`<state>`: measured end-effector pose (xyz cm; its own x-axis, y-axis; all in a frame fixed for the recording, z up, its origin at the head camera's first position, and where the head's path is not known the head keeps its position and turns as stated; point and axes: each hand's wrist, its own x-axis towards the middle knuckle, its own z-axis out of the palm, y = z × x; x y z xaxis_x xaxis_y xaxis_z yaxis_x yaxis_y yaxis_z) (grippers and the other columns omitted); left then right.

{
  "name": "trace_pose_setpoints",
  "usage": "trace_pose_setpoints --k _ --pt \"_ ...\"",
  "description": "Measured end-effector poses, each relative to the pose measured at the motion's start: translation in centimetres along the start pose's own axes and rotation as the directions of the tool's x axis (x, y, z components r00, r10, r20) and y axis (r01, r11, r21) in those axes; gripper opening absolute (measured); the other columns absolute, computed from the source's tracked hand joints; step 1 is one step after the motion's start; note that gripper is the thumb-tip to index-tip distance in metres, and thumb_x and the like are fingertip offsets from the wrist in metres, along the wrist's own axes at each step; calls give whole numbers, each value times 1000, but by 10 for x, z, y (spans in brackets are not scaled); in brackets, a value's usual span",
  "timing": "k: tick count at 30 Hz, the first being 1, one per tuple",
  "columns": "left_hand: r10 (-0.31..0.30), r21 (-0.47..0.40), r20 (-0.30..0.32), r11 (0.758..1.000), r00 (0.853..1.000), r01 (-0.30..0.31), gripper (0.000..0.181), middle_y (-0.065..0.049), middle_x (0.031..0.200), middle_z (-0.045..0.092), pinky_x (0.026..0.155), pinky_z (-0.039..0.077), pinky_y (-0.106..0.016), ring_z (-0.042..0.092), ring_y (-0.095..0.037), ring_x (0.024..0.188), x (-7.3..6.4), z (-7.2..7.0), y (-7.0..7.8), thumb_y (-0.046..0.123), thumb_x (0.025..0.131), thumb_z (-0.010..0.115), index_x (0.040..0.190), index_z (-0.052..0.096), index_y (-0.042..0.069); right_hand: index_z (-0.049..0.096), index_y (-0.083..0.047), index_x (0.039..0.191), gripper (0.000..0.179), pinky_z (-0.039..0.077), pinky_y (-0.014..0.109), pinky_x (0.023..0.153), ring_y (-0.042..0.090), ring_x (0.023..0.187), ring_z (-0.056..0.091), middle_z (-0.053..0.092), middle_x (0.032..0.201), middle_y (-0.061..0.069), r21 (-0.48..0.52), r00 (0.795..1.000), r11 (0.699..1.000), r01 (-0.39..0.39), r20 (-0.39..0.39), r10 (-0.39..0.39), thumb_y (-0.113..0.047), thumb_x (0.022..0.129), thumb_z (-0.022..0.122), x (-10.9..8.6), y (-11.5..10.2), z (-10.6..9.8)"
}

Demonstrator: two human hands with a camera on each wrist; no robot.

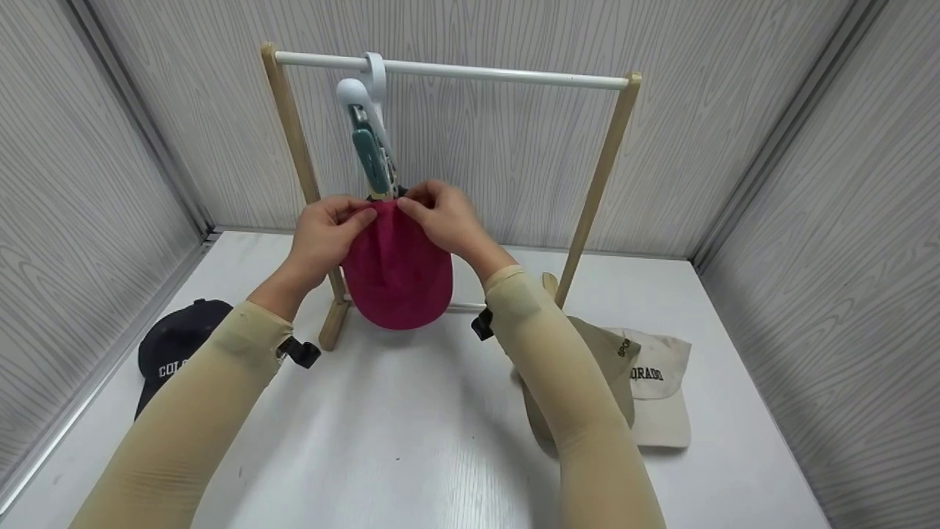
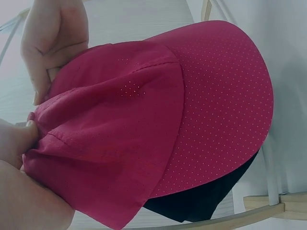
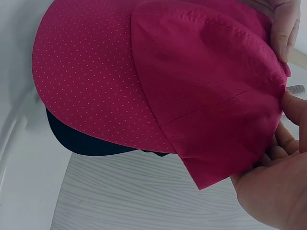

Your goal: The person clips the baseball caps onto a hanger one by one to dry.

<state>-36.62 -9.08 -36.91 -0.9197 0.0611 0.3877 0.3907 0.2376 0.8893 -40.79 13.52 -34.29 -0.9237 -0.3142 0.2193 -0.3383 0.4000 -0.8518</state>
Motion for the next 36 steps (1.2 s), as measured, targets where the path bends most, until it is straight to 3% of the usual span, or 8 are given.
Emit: trace_pose_setpoints --k 4,12,25,32,36 --pt "13 -6 -1 1000 1000 -13 20 -10 111 79 85 58 -33 71 -18 98 0 0 -1 20 111 72 120 81 4 68 -4 136 41 60 41 97 20 108 71 76 123 11 -18 1000 1000 15 -6 -15 -35 109 72 1 -3 2" --pt "32 52 19 998 999 -33 22 -10 116 79 88 56 -31 70 -18 103 -1 0 -3 21 112 71 122 80 4 61 -4 146 53 56 42 95 25 113 67 73 127 14 -136 990 984 112 -68 -122 -35 106 77 6 -11 8" --pt "75 51 32 996 997 -77 20 -11 113 81 92 54 -31 70 -18 105 1 -1 -3 17 111 71 119 80 0 65 -10 129 45 54 40 96 16 107 66 71 118 5 -244 970 958 151 -148 -191 -38 101 85 15 -26 23" --pt "88 33 35 995 996 -89 20 -12 114 80 89 53 -27 68 -15 102 1 1 -5 16 111 71 118 80 -1 67 -11 124 40 55 41 98 17 106 65 67 118 5 -275 965 956 104 -205 -164 -41 102 84 15 -31 26" --pt "90 28 39 995 995 -91 20 -12 114 81 89 53 -26 69 -14 101 1 1 -5 15 111 71 118 80 -1 69 -12 120 37 54 41 96 17 104 63 66 115 5 -265 957 957 115 -228 -178 -40 102 83 16 -30 26"
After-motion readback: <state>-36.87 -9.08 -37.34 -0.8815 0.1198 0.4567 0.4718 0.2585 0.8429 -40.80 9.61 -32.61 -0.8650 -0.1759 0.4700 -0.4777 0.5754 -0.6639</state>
